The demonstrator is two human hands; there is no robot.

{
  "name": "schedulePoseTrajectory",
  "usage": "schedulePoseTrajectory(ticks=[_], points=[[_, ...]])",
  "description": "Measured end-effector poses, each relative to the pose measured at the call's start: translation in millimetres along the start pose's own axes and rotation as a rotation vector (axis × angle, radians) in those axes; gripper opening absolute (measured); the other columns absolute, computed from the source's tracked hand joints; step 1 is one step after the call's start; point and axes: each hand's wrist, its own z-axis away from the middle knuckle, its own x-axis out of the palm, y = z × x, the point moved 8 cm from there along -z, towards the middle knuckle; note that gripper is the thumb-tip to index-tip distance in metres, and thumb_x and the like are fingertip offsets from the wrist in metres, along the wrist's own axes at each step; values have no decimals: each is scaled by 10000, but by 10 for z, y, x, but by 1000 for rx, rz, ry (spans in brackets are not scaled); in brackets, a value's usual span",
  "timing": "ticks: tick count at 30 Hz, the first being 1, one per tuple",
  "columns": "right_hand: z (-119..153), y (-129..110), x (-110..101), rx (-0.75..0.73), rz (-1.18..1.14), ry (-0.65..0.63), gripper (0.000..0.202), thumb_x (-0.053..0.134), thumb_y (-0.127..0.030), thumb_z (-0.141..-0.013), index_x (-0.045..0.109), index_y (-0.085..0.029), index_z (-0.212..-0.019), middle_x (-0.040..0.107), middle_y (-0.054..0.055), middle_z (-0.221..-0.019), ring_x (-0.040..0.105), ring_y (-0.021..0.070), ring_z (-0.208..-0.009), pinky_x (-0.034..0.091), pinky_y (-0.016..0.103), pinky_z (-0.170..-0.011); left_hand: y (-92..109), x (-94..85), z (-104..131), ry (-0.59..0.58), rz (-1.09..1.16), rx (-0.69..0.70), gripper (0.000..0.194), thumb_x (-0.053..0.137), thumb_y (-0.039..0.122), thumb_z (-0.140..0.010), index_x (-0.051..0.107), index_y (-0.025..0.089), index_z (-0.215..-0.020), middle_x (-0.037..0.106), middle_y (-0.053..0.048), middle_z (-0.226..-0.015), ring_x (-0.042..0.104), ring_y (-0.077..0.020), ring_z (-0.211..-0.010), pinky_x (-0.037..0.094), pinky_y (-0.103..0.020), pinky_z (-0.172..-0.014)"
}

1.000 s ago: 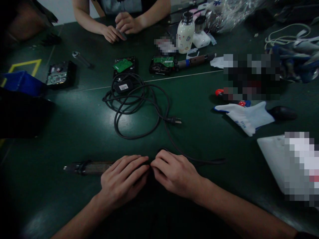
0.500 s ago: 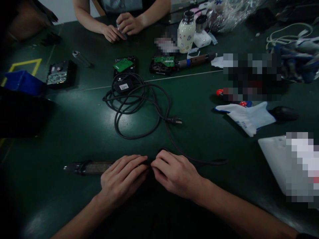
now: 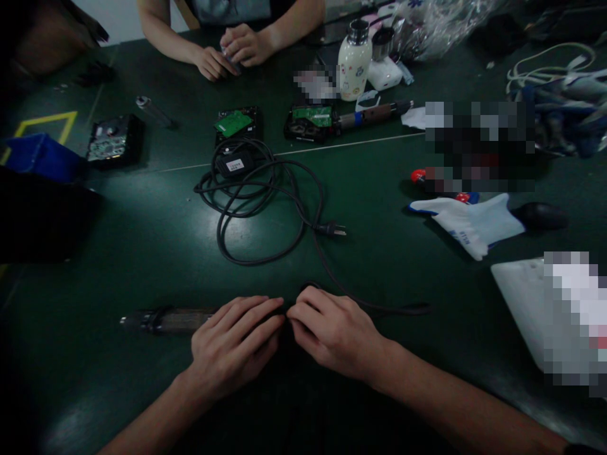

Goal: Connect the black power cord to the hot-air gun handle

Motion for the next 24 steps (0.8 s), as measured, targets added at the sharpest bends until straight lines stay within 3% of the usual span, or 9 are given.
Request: schedulePoseTrajectory(ticks=[24], points=[[15, 9, 10, -8, 12, -14, 142, 556, -207, -1028, 689, -215, -1075, 671, 37, -981, 663, 151, -879, 491, 262, -725, -12, -9, -10, 11, -20, -21, 200, 713, 237, -942, 713, 221, -1141, 738, -30, -1293, 693, -228, -1138, 544, -390, -1001]])
